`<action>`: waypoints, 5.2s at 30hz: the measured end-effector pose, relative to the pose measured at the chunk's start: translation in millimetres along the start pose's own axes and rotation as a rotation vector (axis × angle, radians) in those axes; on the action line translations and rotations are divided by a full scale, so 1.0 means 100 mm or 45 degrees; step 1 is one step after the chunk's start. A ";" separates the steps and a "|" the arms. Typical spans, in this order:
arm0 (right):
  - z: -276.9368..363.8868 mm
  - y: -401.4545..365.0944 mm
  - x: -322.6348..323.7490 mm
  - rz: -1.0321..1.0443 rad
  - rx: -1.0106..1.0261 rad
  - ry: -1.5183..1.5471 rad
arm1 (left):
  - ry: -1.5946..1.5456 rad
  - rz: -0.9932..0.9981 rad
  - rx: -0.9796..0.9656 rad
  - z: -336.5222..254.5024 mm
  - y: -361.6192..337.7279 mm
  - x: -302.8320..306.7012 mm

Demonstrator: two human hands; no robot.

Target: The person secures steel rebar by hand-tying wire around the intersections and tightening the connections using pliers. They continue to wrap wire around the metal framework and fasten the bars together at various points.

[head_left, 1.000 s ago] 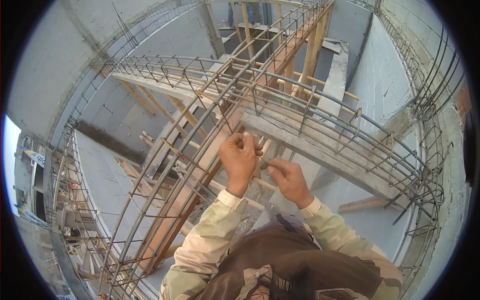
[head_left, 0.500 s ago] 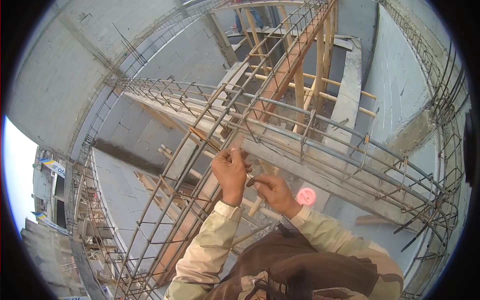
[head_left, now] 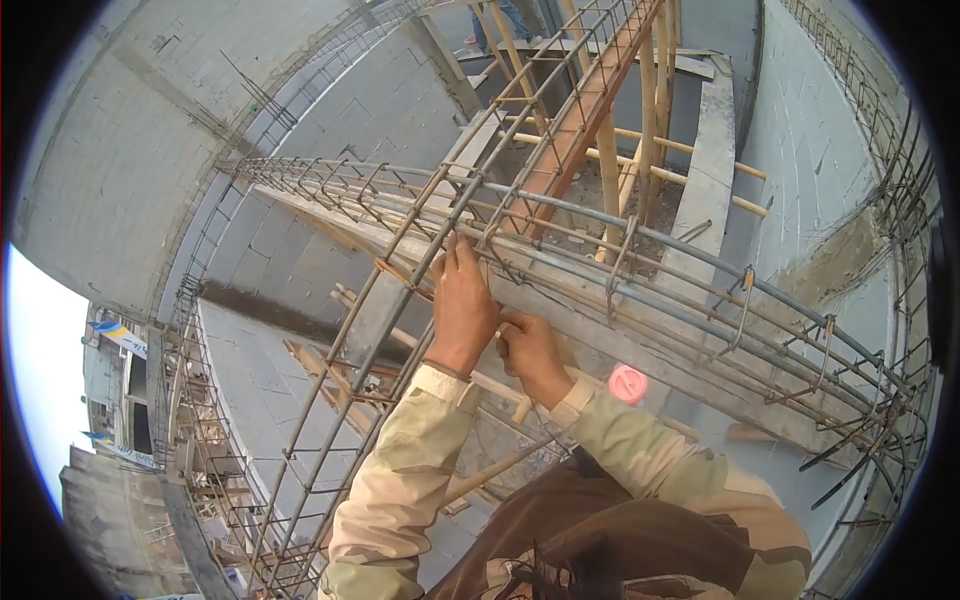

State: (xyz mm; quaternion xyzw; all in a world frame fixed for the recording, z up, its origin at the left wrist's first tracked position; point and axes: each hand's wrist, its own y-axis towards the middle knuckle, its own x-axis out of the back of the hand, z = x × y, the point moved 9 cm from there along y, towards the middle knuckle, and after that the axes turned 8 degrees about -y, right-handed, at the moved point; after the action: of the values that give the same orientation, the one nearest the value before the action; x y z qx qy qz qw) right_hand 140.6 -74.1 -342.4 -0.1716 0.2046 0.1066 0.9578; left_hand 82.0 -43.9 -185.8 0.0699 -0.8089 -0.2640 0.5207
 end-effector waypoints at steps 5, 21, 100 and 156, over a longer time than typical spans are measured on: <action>0.48 0.27 -0.06 -0.409 0.636 -0.614 | 0.069 0.180 0.252 0.40 0.24 -0.22; 0.58 0.20 -0.08 -0.534 0.496 -0.602 | -0.459 -0.361 0.712 0.98 0.12 -0.27; 0.23 -1.04 -0.17 0.715 -0.160 0.700 | -2.126 0.140 0.731 -0.08 -0.96 0.03; 0.66 -1.40 -0.01 -0.023 0.811 -1.001 | -1.774 -0.200 0.925 -0.06 -0.99 0.00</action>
State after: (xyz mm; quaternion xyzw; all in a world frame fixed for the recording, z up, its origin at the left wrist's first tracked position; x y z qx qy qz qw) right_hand 201.8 -177.7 -245.5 0.1805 -0.1508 0.0871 0.9680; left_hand 70.8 -130.3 -233.7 0.1110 -0.9771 -0.0022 -0.1815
